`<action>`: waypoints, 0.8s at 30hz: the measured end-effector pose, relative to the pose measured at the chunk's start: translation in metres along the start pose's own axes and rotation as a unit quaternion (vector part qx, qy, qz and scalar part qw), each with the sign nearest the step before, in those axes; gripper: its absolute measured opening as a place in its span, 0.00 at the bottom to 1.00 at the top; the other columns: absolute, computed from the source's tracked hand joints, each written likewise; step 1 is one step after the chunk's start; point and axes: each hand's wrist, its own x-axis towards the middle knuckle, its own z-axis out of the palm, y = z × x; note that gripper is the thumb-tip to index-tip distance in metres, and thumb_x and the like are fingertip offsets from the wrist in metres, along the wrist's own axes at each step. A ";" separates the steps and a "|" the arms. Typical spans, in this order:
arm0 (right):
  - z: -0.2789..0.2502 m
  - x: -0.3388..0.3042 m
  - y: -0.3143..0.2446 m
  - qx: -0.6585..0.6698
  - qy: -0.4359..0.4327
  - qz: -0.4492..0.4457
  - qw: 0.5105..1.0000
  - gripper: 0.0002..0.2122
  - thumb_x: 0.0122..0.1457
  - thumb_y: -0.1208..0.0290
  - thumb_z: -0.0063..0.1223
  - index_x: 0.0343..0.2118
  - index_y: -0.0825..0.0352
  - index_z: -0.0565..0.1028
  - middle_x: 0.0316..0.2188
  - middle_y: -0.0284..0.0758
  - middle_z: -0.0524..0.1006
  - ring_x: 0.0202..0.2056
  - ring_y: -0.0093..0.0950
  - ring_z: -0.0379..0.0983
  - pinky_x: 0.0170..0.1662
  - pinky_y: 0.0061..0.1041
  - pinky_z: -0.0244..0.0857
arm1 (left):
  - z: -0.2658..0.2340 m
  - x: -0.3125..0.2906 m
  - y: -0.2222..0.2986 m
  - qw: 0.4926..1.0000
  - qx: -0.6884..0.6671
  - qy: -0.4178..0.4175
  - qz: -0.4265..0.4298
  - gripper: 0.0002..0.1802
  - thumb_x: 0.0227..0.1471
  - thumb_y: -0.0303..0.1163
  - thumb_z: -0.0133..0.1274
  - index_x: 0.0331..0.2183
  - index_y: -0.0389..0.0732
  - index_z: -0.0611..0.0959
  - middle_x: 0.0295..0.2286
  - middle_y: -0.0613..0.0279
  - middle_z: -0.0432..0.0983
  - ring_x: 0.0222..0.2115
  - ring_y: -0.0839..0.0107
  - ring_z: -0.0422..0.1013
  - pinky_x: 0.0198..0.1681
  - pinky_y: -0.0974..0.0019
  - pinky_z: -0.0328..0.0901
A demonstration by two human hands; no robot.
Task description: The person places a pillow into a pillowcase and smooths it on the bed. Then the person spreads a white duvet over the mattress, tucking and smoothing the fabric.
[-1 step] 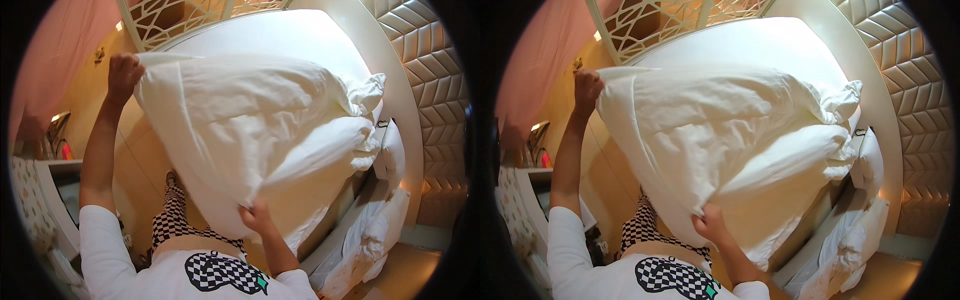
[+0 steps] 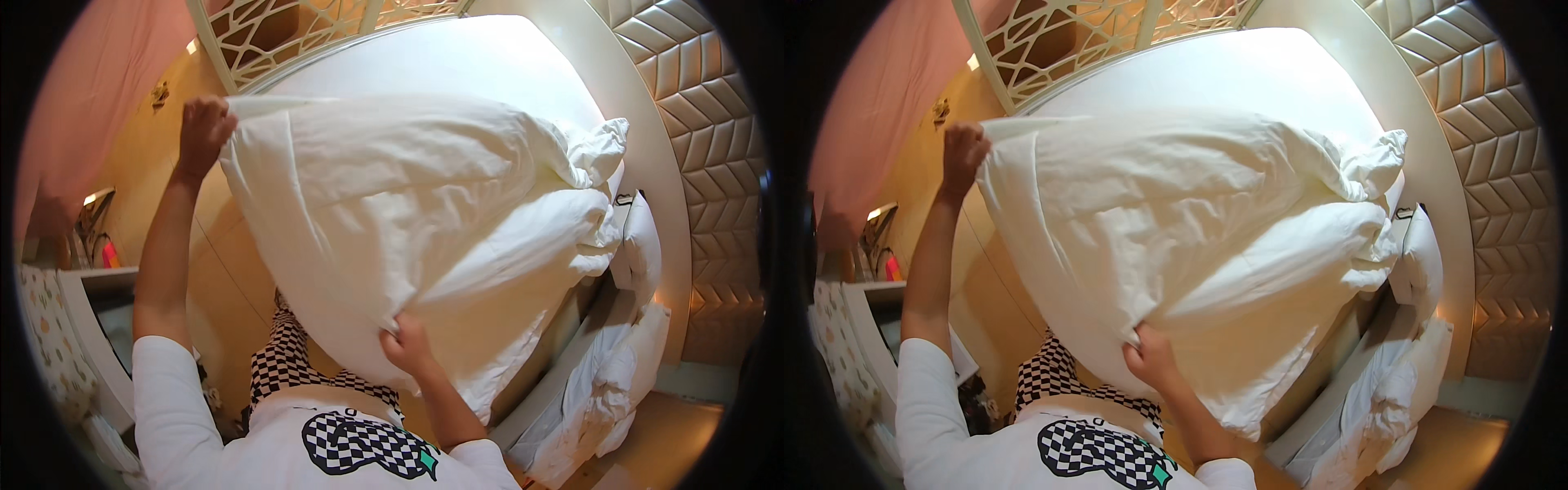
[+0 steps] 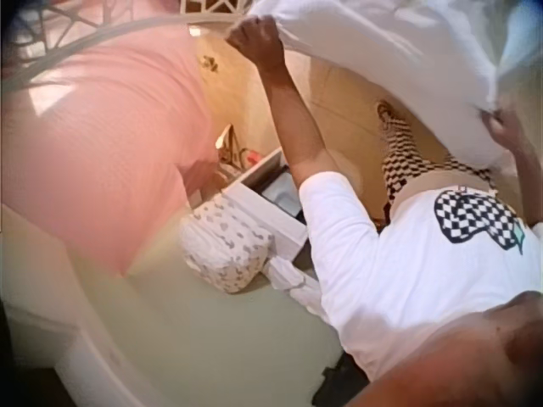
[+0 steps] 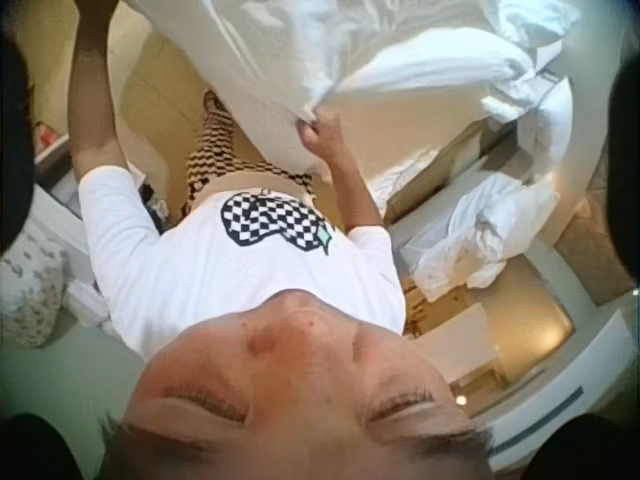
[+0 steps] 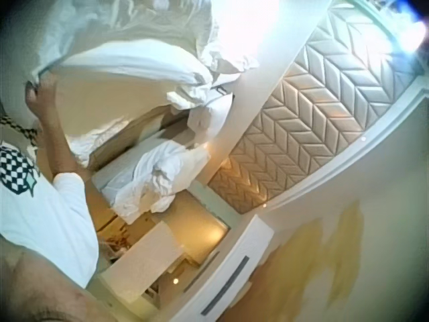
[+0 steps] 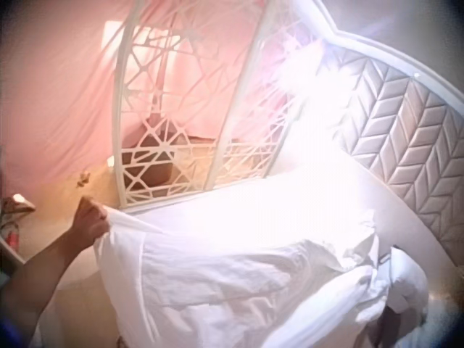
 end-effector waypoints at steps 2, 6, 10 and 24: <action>0.057 0.020 0.016 -0.095 0.013 0.050 0.994 0.11 0.39 0.75 0.40 0.30 0.67 0.68 0.15 0.44 0.69 0.17 0.43 0.65 0.21 0.35 0.58 | 0.042 -0.053 -0.023 0.995 -0.021 -0.068 -0.063 0.05 0.33 0.27 0.48 0.20 0.41 0.70 0.24 0.62 0.62 0.30 0.63 0.60 0.33 0.60 0.54; 0.125 0.040 0.079 -0.216 0.020 0.178 0.960 0.11 0.41 0.72 0.39 0.31 0.64 0.67 0.18 0.46 0.70 0.22 0.45 0.66 0.26 0.42 0.58 | 0.080 -0.155 -0.006 0.825 -0.089 -0.483 -0.278 0.08 0.41 0.36 0.47 0.27 0.43 0.73 0.35 0.55 0.64 0.37 0.59 0.60 0.40 0.58 0.56; 0.149 0.047 0.107 -0.227 0.002 0.317 0.921 0.11 0.42 0.71 0.39 0.32 0.61 0.65 0.21 0.46 0.70 0.26 0.45 0.66 0.30 0.42 0.58 | 0.072 -0.207 0.008 0.679 -0.226 -0.565 -0.411 0.12 0.44 0.37 0.46 0.28 0.39 0.73 0.29 0.54 0.69 0.30 0.58 0.65 0.33 0.63 0.60; 0.149 0.094 0.119 -0.268 0.146 0.391 0.868 0.14 0.38 0.73 0.48 0.33 0.63 0.66 0.30 0.41 0.67 0.35 0.37 0.65 0.37 0.33 0.58 | 0.179 -0.184 0.007 0.520 -0.415 -0.312 -0.678 0.34 0.41 0.40 0.51 0.48 0.41 0.57 0.39 0.54 0.63 0.38 0.65 0.62 0.42 0.68 0.55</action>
